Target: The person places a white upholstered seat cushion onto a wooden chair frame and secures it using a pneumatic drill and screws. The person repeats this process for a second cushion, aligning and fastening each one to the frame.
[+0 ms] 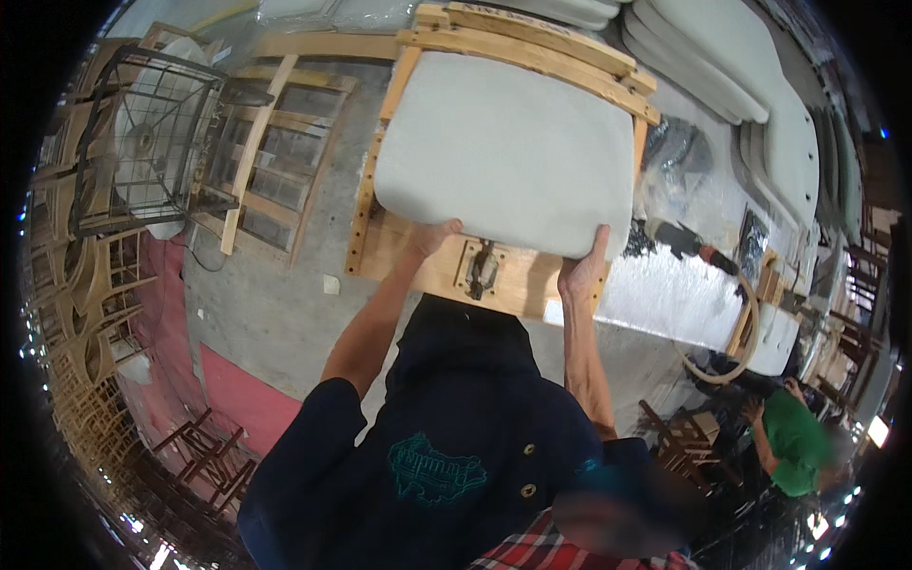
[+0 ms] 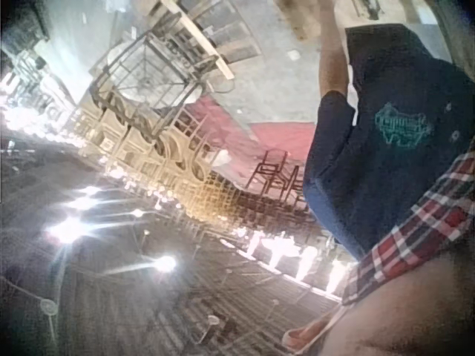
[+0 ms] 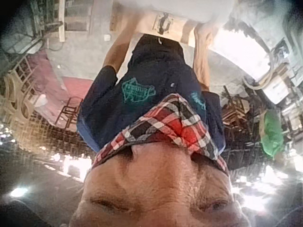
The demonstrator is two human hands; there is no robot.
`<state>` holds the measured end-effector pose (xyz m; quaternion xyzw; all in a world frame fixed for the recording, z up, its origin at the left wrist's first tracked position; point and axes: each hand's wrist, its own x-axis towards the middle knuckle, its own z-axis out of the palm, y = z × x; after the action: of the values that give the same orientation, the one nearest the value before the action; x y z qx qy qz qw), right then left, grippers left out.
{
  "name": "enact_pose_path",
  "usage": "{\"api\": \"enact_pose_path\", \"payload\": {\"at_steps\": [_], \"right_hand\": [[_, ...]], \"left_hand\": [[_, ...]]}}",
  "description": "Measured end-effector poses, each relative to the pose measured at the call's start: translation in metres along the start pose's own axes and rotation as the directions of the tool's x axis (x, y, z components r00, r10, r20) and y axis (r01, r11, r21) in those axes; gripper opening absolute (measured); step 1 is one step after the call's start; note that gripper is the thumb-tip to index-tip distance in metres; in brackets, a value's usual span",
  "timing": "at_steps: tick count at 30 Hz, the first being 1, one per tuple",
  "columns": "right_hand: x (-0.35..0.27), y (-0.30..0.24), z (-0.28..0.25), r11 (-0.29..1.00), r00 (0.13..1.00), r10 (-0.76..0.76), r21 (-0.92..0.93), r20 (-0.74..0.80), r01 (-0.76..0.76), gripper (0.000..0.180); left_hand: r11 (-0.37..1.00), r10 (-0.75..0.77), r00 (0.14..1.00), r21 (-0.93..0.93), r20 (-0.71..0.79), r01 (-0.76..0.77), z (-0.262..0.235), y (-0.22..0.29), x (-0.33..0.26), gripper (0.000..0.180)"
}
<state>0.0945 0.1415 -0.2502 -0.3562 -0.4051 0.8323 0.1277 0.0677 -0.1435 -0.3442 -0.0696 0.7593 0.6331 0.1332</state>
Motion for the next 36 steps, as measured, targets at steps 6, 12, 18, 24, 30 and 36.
{"api": "enact_pose_path", "payload": {"at_steps": [6,12,18,24,30,36], "right_hand": [[-0.029,0.008,-0.009,0.970,0.957,0.044,-0.241,0.286,0.027,0.052],[-0.002,0.035,-0.025,0.849,0.935,-0.136,-0.448,0.327,0.279,0.051],[-0.062,0.026,-0.033,0.574,0.929,-0.001,-0.760,0.371,0.304,0.045],[-0.097,0.017,-0.016,0.022,0.376,-0.525,-0.429,0.763,0.903,0.053],[-0.081,0.030,-0.007,0.211,0.606,-0.322,-0.569,0.727,0.795,0.041],[-0.060,0.096,-0.011,0.848,0.927,-0.079,-0.465,0.366,0.256,0.040]], "left_hand": [[0.998,0.054,0.997,-0.023,-0.057,-0.055,-0.011,-0.039,0.000,0.047],[0.979,-0.186,0.954,0.036,-0.236,0.200,0.014,0.012,0.010,0.068],[0.989,-0.083,0.964,-0.138,-0.254,0.049,0.012,0.034,0.002,0.093],[0.993,-0.048,0.972,-0.115,-0.229,0.022,0.009,0.035,0.002,0.101],[0.997,-0.061,0.994,-0.047,-0.090,0.057,0.006,0.036,0.006,0.102],[0.983,-0.139,0.989,0.126,0.059,0.131,0.002,0.072,0.000,0.105]]}}
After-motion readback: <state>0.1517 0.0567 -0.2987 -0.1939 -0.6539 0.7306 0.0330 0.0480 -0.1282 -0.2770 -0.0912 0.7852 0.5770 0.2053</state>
